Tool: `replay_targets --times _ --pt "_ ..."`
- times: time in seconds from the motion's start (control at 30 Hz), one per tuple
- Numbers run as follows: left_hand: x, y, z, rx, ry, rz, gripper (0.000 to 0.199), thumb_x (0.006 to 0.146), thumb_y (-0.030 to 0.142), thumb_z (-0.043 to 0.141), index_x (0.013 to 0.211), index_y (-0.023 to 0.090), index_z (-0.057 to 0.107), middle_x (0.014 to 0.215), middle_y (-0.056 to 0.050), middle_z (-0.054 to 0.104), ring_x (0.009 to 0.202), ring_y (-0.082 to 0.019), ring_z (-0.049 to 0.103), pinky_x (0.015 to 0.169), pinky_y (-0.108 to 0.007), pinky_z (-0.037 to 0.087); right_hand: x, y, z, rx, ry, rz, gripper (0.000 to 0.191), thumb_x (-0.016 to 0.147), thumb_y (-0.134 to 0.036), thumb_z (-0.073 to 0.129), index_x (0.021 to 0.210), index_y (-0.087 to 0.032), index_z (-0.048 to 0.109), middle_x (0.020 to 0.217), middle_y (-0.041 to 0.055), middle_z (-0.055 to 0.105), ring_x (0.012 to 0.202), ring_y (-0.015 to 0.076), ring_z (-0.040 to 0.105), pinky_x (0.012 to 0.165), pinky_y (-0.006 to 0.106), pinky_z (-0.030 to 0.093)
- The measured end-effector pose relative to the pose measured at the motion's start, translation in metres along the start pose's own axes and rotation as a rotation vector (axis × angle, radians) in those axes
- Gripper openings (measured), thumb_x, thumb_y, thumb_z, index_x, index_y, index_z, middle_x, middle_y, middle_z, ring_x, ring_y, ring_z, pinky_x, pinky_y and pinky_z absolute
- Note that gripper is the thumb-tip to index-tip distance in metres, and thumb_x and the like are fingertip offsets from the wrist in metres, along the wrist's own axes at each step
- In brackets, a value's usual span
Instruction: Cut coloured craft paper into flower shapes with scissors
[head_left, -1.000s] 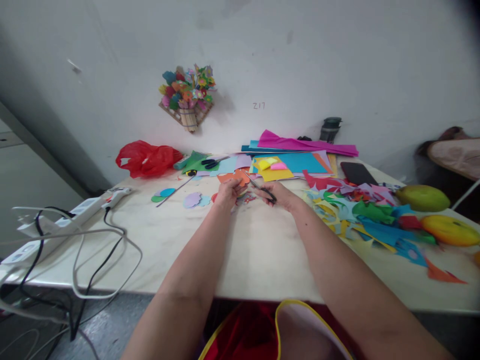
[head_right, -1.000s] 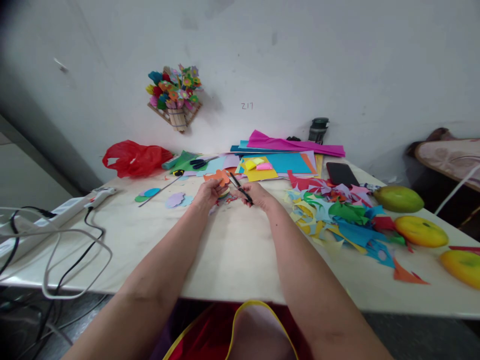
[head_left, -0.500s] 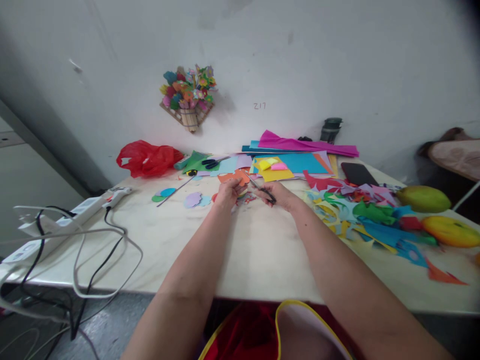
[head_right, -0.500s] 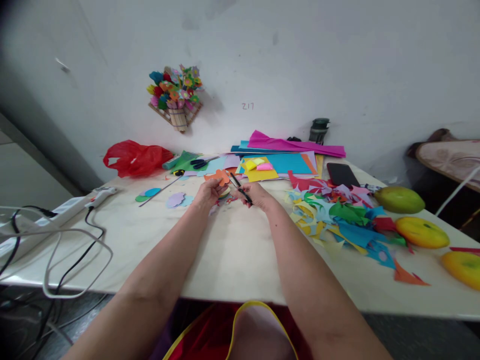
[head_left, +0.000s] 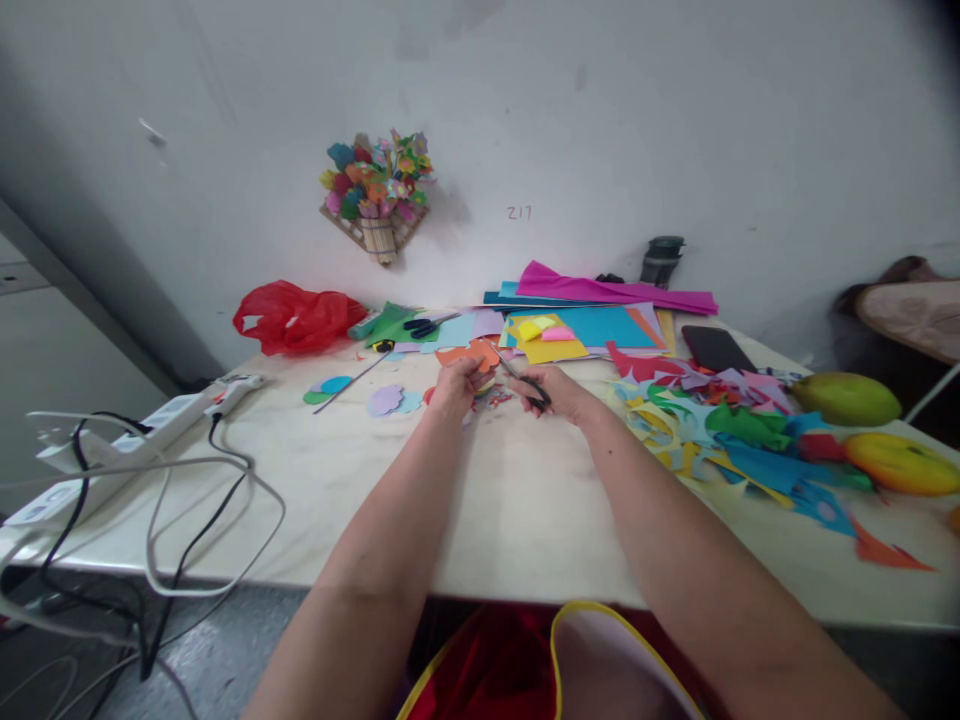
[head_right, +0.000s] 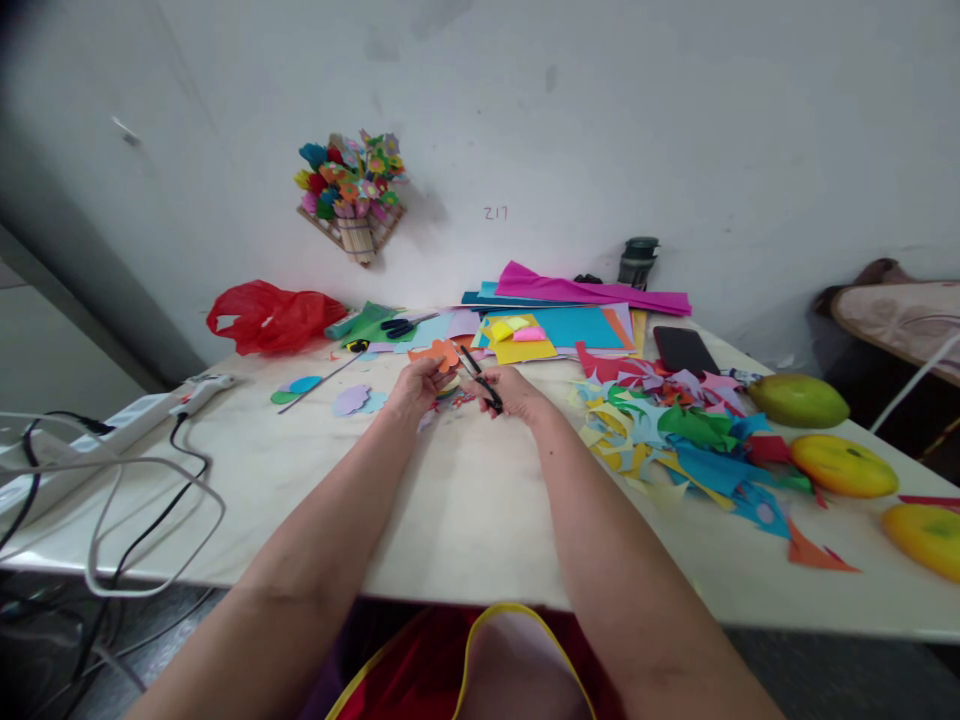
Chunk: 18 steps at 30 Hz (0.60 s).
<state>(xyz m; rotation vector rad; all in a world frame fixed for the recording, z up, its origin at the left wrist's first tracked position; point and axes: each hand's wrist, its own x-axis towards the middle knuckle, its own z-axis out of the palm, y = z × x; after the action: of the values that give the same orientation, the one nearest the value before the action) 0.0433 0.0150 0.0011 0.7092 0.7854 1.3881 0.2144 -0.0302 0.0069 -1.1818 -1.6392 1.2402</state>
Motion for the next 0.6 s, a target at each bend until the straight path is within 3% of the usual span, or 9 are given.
replay_targets --times 0.6 --pt "0.0009 0.0017 -0.0031 0.001 -0.021 0.028 0.016 0.062 0.011 0.067 0.075 0.016 0.061 0.071 -0.003 0.069 0.072 -0.018 0.069 0.077 -0.033 0.056 -0.0046 -0.0021 -0.0044 -0.02 -0.089 -0.004 0.033 0.08 -0.047 0.065 0.074 -0.016 0.053 0.056 0.0012 0.062 0.039 0.0071 0.051 0.032 0.018 0.026"
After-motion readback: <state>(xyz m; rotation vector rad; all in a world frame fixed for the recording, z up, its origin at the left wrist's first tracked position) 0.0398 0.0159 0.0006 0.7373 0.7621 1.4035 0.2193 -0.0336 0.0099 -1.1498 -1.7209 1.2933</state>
